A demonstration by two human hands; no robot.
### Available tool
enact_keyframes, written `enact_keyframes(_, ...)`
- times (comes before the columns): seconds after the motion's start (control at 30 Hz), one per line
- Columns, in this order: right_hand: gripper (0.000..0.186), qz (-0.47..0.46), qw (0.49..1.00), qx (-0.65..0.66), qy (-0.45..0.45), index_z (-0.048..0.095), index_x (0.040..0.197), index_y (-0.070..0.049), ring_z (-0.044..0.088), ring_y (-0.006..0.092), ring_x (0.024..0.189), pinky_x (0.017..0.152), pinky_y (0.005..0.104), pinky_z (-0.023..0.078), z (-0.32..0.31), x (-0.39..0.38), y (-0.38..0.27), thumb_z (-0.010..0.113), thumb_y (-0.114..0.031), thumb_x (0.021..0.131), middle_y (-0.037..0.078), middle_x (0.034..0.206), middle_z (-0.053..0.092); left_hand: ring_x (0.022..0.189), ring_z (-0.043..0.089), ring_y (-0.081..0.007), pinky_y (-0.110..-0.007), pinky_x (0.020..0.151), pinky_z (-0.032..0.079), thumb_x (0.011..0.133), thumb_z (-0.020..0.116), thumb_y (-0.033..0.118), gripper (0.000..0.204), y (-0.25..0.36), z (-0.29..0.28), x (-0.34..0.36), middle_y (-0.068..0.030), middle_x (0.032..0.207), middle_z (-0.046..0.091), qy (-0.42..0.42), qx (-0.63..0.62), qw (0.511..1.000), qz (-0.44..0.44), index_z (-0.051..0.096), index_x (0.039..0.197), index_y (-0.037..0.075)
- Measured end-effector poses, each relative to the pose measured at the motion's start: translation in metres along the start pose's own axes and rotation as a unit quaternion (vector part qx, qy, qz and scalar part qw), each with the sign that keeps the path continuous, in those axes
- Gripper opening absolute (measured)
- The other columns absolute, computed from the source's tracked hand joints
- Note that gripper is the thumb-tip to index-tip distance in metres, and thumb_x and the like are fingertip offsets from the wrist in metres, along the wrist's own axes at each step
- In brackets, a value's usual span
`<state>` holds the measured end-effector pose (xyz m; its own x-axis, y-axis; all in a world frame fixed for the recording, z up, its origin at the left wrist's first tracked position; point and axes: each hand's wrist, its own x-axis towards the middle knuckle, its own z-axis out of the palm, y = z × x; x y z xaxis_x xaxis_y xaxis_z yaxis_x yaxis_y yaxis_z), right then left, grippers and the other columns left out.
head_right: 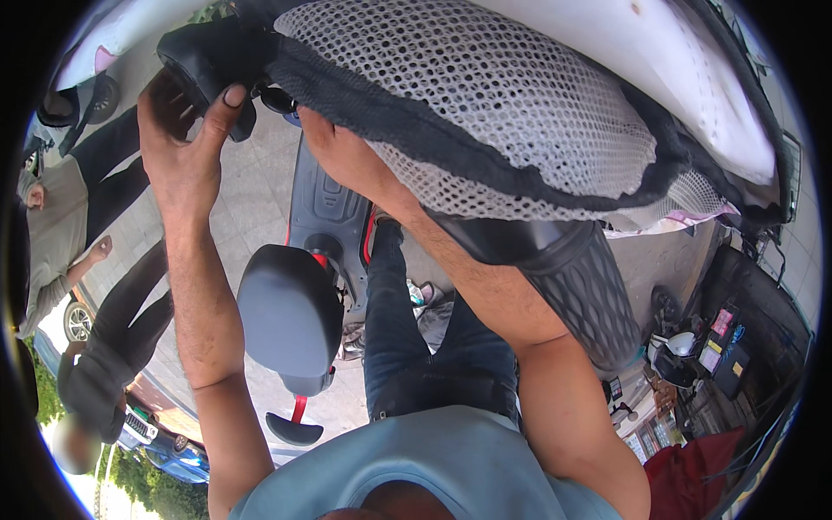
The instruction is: The person uses a power drill to remove and install parts on a red electric scooter, including the seat and handlebar components. They also use a floor jack to lift the scooter and an air hose to inflate the rear tire.
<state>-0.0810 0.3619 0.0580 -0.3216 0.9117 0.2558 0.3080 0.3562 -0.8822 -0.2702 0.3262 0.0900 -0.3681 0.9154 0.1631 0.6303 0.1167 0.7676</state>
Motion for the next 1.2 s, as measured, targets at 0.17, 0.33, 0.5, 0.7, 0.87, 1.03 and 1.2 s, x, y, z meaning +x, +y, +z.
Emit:
enact_keyframes(0.17,0.04,-0.046,0.996,-0.076,0.003,0.059,0.126,0.001,0.068,0.0252,0.105,0.093,0.0343,0.052,0.007,0.021,0.009,0.07,-0.005,0.088,0.014,0.114,0.069,0.111,0.067,-0.031,-0.042,0.098,0.053,0.071,0.091,0.041,0.09,-0.015,-0.009,0.009,-0.0228,0.119,0.065,-0.035,-0.158,0.985,-0.056,0.049,0.135,-0.006)
enact_keyframes(0.33,0.04,-0.07,0.985,-0.161,0.003,0.059,0.126,0.0,0.068,0.0254,0.105,0.093,0.0346,0.052,0.022,0.04,0.02,0.07,-0.006,0.088,0.014,0.114,0.069,0.113,0.066,-0.0289,-0.041,0.1,0.052,0.072,0.09,0.032,0.085,-0.028,-0.016,0.012,-0.0218,0.122,0.063,-0.065,-0.141,0.988,-0.002,0.048,0.136,-0.006)
enact_keyframes(0.5,0.039,-0.074,0.973,-0.218,0.001,0.06,0.125,0.0,0.068,0.0256,0.104,0.093,0.0349,0.052,0.026,0.039,0.026,0.07,-0.007,0.088,0.014,0.114,0.068,0.113,0.064,-0.0262,-0.039,0.101,0.05,0.074,0.089,0.029,0.083,-0.029,-0.02,0.017,-0.0194,0.122,0.063,-0.077,-0.187,0.979,-0.036,0.048,0.136,-0.006)
enact_keyframes(0.7,0.039,-0.083,0.951,-0.296,0.01,0.06,0.125,0.0,0.068,0.0258,0.104,0.092,0.0353,0.052,0.048,0.05,0.037,0.069,-0.009,0.088,0.014,0.113,0.068,0.111,0.063,-0.023,-0.034,0.097,0.051,0.076,0.087,0.025,0.078,-0.027,-0.021,0.019,-0.0167,0.12,0.063,-0.085,-0.225,0.969,-0.059,0.047,0.135,-0.007)
enact_keyframes(0.87,0.038,-0.085,0.937,-0.338,0.018,0.061,0.124,-0.001,0.068,0.026,0.104,0.092,0.0357,0.052,0.061,0.058,0.04,0.069,-0.01,0.089,0.014,0.113,0.067,0.11,0.063,-0.0234,-0.035,0.097,0.051,0.075,0.087,0.024,0.078,-0.02,-0.021,0.018,-0.0174,0.12,0.063,-0.1,-0.206,0.973,-0.038,0.047,0.135,-0.008)
enact_keyframes(1.03,0.038,-0.087,0.936,-0.341,0.017,0.061,0.124,-0.001,0.068,0.0262,0.104,0.092,0.036,0.052,0.058,0.053,0.042,0.069,-0.011,0.089,0.014,0.113,0.067,0.113,0.062,-0.0245,-0.037,0.098,0.051,0.074,0.089,0.024,0.08,-0.022,-0.026,0.022,-0.0182,0.12,0.063,-0.108,-0.199,0.972,-0.064,0.047,0.134,-0.009)
enact_keyframes(1.2,0.037,-0.085,0.939,-0.334,0.011,0.062,0.124,-0.002,0.067,0.0264,0.104,0.091,0.0364,0.052,0.052,0.051,0.041,0.069,-0.013,0.089,0.014,0.112,0.067,0.114,0.062,-0.0251,-0.037,0.099,0.05,0.072,0.09,0.026,0.084,-0.02,-0.025,0.021,-0.0178,0.121,0.062,-0.101,-0.186,0.975,-0.072,0.046,0.135,-0.008)
